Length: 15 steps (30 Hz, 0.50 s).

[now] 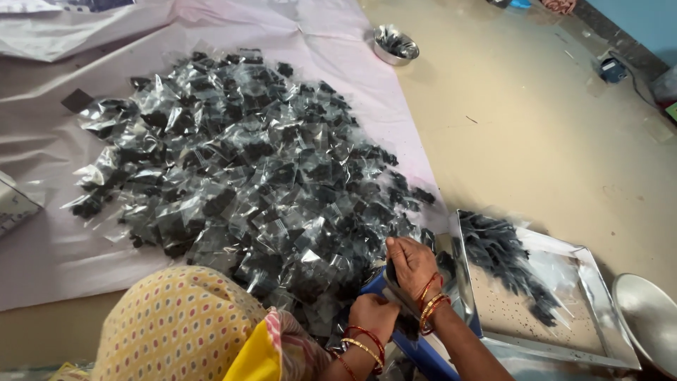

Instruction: Sealing small plastic bags containing black components using a manual heat sealer.

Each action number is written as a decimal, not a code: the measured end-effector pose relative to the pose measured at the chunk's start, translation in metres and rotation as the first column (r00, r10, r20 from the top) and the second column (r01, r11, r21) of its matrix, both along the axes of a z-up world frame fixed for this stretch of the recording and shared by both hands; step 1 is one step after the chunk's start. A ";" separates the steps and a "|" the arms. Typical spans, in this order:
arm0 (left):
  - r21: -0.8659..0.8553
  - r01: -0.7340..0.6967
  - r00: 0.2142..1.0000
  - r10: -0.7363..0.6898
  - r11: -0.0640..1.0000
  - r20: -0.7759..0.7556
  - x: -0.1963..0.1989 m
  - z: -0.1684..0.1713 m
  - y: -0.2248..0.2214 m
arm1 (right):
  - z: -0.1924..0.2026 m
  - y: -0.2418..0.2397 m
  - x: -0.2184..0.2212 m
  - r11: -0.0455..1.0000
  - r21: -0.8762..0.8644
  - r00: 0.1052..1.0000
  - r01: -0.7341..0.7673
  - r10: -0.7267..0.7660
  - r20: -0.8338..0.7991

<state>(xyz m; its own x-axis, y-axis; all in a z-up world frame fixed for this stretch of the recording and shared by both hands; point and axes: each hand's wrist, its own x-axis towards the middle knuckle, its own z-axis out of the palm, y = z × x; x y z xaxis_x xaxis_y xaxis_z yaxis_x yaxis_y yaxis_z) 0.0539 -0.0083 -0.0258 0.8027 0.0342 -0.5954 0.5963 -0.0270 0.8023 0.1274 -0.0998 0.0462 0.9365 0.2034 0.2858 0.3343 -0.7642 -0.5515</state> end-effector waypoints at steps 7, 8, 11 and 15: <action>0.138 -0.049 0.986 0.026 0.989 0.167 0.001 0.002 0.000 | 0.003 -0.004 -0.001 0.997 0.066 0.996 0.046 -0.041 -0.083; 0.147 -0.041 0.982 0.013 0.988 0.191 0.001 0.004 0.002 | 0.006 -0.005 -0.001 0.996 0.078 0.998 0.031 -0.027 -0.052; 0.153 -0.021 0.977 -0.012 0.988 0.214 -0.001 0.006 0.000 | 0.007 -0.001 -0.004 0.998 0.059 1.000 0.004 -0.003 -0.015; 0.132 -0.005 0.985 -0.018 0.991 0.169 0.000 0.000 0.001 | 0.007 0.004 -0.004 0.999 0.036 1.000 -0.019 0.019 0.010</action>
